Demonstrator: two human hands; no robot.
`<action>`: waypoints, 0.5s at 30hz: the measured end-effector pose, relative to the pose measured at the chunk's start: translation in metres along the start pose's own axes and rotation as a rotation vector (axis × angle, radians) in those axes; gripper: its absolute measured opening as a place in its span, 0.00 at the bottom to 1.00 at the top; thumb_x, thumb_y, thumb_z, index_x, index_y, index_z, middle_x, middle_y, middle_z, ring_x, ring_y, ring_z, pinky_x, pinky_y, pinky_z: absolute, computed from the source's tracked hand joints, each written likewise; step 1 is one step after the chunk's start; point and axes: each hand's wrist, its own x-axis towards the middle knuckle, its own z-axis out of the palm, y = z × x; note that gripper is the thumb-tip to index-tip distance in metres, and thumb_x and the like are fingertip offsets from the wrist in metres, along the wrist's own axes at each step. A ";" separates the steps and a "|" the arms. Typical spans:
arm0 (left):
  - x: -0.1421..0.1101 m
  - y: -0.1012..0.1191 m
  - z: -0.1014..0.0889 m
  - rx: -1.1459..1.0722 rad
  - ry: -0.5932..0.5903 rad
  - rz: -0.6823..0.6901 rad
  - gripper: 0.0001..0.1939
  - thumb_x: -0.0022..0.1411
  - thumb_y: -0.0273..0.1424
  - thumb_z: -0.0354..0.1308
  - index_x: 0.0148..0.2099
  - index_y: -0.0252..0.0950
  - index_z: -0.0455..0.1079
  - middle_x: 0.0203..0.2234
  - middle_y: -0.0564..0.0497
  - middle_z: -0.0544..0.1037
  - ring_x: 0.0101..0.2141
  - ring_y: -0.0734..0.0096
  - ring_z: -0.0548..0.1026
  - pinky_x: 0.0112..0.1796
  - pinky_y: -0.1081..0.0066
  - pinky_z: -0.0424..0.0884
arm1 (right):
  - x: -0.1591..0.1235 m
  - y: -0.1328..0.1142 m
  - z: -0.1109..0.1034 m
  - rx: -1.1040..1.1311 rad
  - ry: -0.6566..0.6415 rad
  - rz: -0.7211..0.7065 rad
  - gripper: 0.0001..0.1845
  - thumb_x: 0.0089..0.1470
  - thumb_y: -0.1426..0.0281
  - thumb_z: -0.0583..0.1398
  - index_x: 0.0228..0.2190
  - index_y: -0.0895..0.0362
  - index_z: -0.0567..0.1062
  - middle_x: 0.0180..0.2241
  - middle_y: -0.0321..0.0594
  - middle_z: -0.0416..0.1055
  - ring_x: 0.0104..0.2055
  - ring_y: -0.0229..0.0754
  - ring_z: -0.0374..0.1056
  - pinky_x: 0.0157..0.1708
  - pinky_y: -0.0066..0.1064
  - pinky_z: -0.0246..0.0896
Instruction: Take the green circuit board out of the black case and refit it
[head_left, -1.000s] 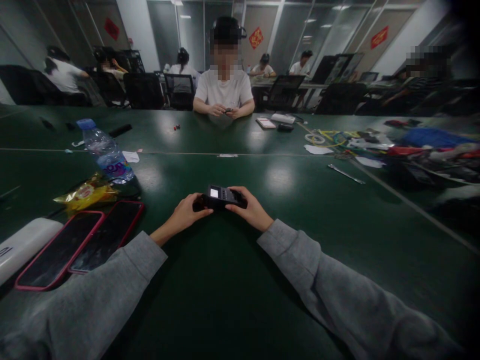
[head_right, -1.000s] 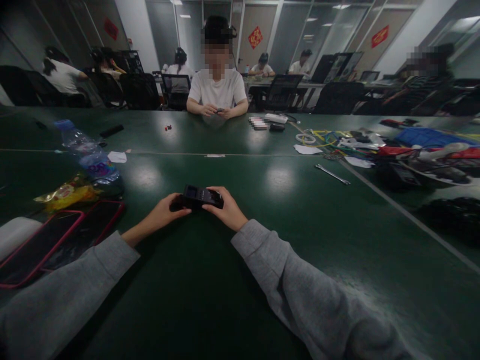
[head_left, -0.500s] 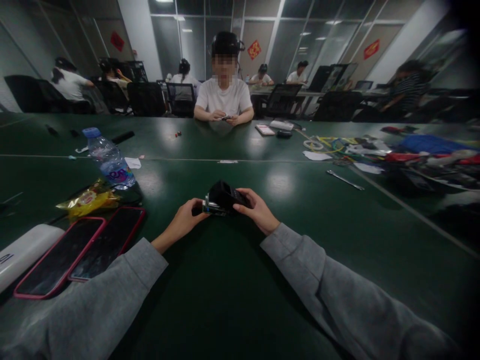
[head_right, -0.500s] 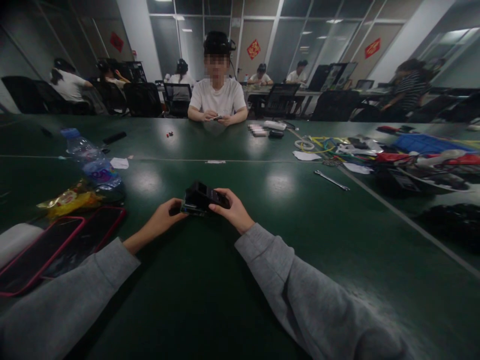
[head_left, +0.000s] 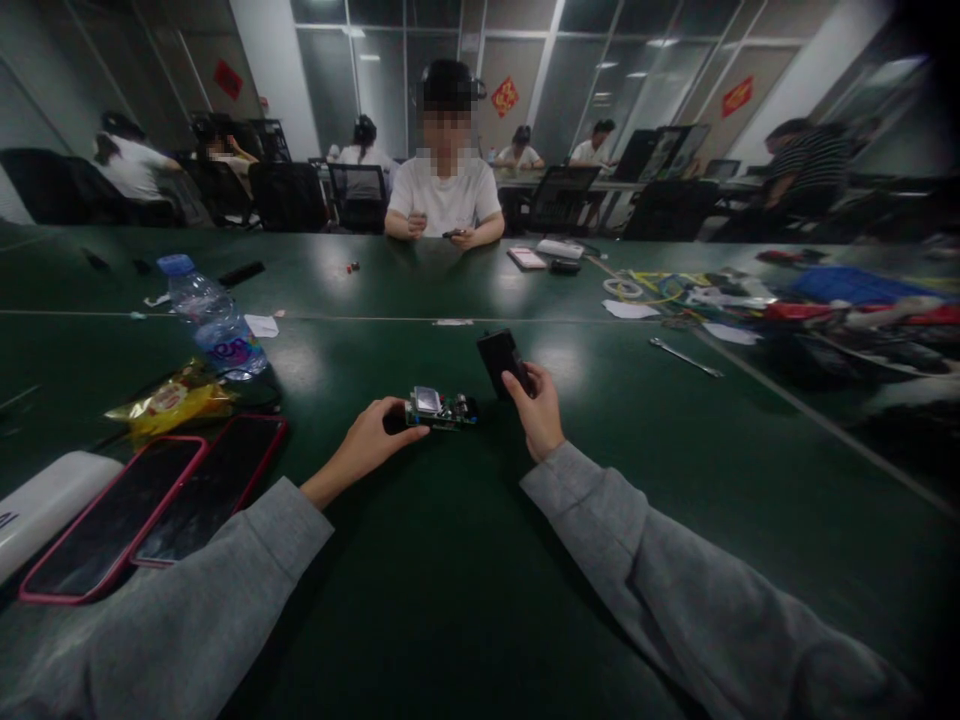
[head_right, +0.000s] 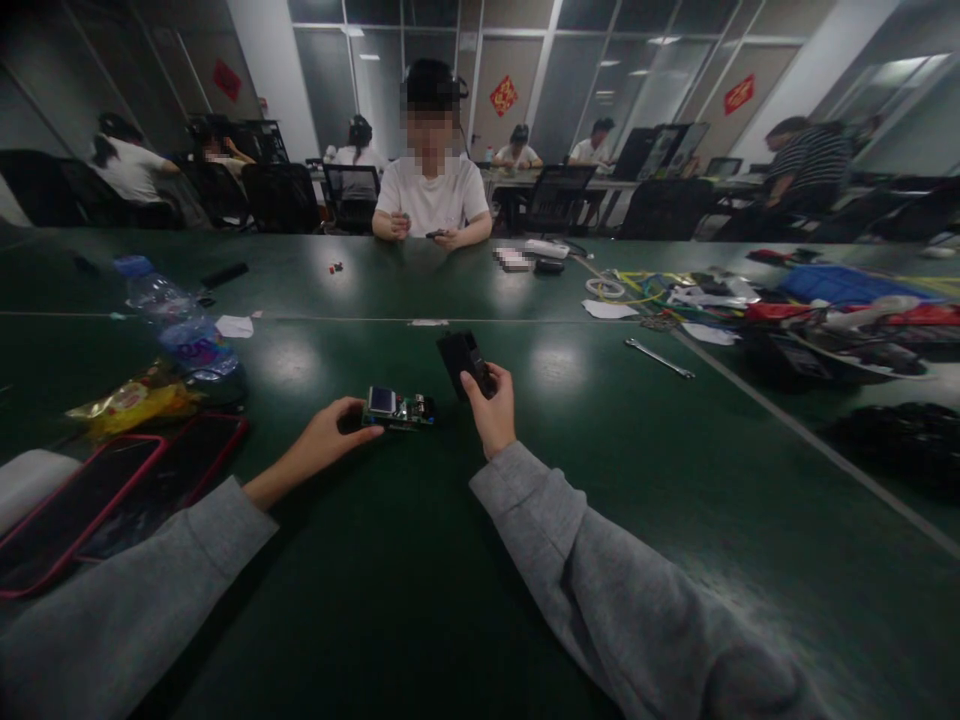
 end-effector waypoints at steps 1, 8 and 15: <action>0.000 0.000 0.000 -0.003 0.002 -0.002 0.25 0.57 0.46 0.59 0.52 0.36 0.67 0.49 0.42 0.73 0.48 0.55 0.72 0.49 0.53 0.68 | 0.000 0.001 0.000 -0.002 0.004 0.004 0.30 0.47 0.52 0.64 0.47 0.53 0.64 0.46 0.43 0.69 0.49 0.46 0.66 0.54 0.44 0.61; 0.000 -0.003 -0.001 -0.027 -0.020 -0.013 0.25 0.58 0.44 0.58 0.54 0.37 0.66 0.51 0.42 0.71 0.51 0.53 0.70 0.50 0.51 0.67 | -0.004 -0.003 0.001 -0.065 -0.070 -0.008 0.28 0.48 0.54 0.64 0.47 0.52 0.64 0.46 0.43 0.69 0.49 0.47 0.66 0.53 0.45 0.61; 0.000 -0.002 -0.001 -0.005 -0.032 -0.012 0.28 0.57 0.44 0.59 0.57 0.36 0.64 0.53 0.41 0.70 0.53 0.54 0.69 0.51 0.51 0.66 | -0.004 -0.003 0.001 -0.061 -0.104 0.009 0.28 0.48 0.55 0.64 0.47 0.51 0.64 0.46 0.42 0.68 0.49 0.46 0.66 0.52 0.44 0.61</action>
